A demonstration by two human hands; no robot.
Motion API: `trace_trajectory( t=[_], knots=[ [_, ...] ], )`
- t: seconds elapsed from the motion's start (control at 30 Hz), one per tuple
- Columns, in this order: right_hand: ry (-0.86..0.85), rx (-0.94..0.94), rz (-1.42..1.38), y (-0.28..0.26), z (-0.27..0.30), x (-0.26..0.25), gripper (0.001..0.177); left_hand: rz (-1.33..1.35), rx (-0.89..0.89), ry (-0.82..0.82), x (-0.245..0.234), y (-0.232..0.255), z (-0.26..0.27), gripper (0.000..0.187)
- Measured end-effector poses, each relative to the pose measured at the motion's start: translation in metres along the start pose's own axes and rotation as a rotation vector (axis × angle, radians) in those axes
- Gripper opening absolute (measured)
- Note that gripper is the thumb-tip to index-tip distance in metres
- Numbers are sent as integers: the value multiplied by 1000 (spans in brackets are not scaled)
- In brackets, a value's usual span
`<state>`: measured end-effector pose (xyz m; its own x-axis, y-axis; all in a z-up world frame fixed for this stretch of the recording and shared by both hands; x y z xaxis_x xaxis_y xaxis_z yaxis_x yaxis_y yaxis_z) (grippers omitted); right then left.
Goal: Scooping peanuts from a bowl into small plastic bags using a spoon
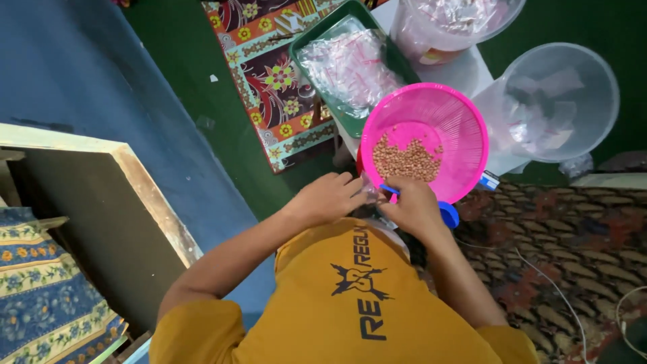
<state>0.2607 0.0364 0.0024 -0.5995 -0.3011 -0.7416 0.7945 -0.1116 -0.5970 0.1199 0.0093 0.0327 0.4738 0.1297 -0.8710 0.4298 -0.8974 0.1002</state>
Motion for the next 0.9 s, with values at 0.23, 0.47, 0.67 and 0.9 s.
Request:
trace_trajectory(
  t=[0.23, 0.47, 0.67, 0.9],
  knots=[
    [620, 237, -980, 95, -7, -47, 18, 130, -270, -61, -36, -64, 50, 14],
    [761, 214, -544, 124, -6, -71, 47, 394, -630, -100, -56, -115, 113, 23],
    [762, -26, -330, 118, -22, -23, 33, 361, -584, -105, -57, -116, 119, 20],
    [563, -186, -283, 77, -20, 0, 32, 403, -542, -193, -41, -100, 92, 15]
  ],
)
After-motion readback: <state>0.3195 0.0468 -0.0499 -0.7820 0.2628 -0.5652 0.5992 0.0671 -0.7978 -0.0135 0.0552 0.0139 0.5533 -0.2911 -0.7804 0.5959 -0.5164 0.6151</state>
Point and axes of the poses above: each hand's wrist, its own z-axis away from the middle knuckle, its own x-axis out of the palm, y = z × x, the point moved 10 cm from there along -z, towards the middle knuckle, and after that the axes turned 1 degree about -z, right-handed, at the moved point
